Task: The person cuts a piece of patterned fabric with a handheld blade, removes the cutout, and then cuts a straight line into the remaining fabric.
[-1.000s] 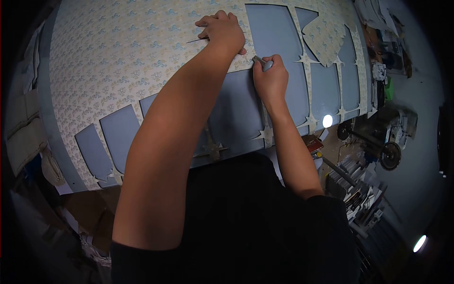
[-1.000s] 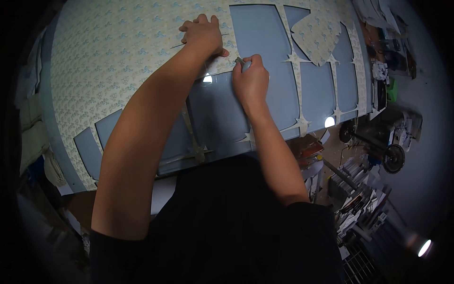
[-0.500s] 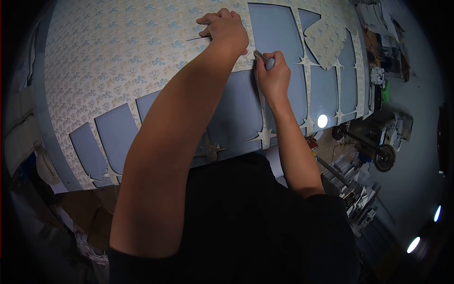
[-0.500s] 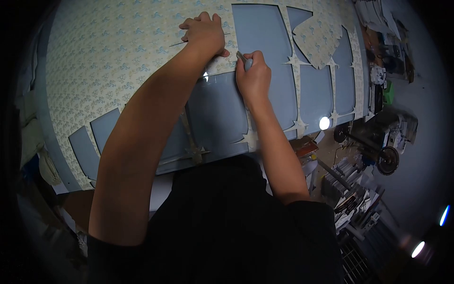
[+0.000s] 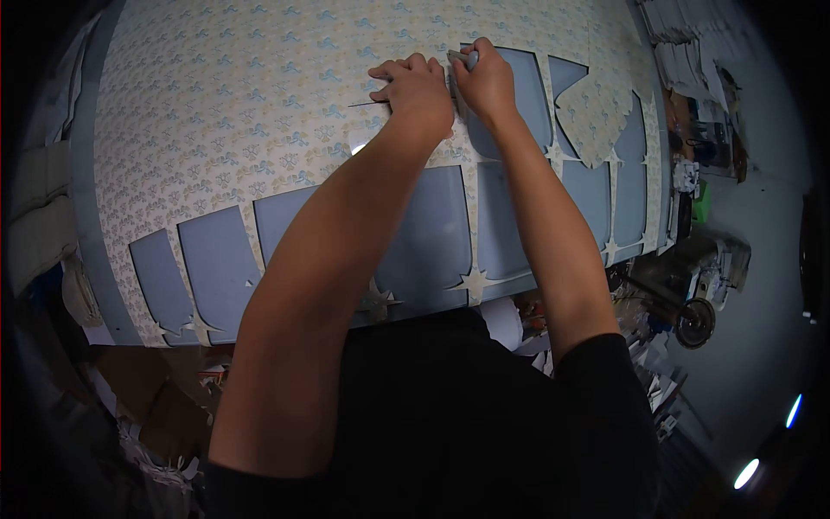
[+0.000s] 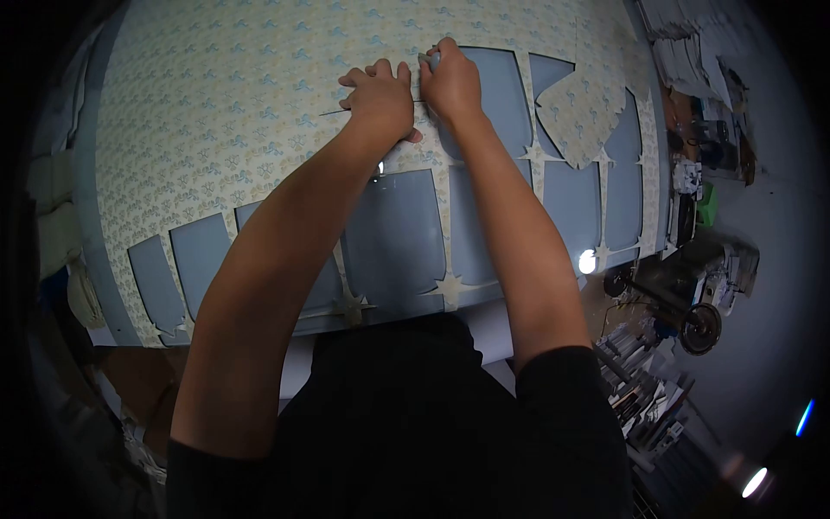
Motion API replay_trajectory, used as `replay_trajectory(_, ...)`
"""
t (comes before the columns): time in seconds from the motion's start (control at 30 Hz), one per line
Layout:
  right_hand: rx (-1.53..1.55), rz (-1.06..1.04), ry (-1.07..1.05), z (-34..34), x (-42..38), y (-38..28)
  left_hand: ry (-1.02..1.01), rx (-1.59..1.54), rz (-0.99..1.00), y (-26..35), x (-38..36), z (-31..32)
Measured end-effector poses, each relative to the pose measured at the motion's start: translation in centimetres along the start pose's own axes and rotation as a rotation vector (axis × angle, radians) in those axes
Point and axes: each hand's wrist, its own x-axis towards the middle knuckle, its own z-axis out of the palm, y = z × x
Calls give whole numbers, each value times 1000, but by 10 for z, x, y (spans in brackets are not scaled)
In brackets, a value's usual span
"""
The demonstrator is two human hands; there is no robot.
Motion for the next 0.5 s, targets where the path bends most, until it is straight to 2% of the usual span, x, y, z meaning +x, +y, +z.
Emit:
replay_trajectory(0.2, 57, 22, 24, 13, 13, 4, 50, 113, 25, -1, 0, 8)
replay_trajectory(0.27, 79, 39, 30, 16, 10, 5, 87, -2, 4, -1, -2, 10)
replay_trajectory(0.5, 98, 66, 38, 19, 6, 7, 133, -66, -50, 0, -8, 10)
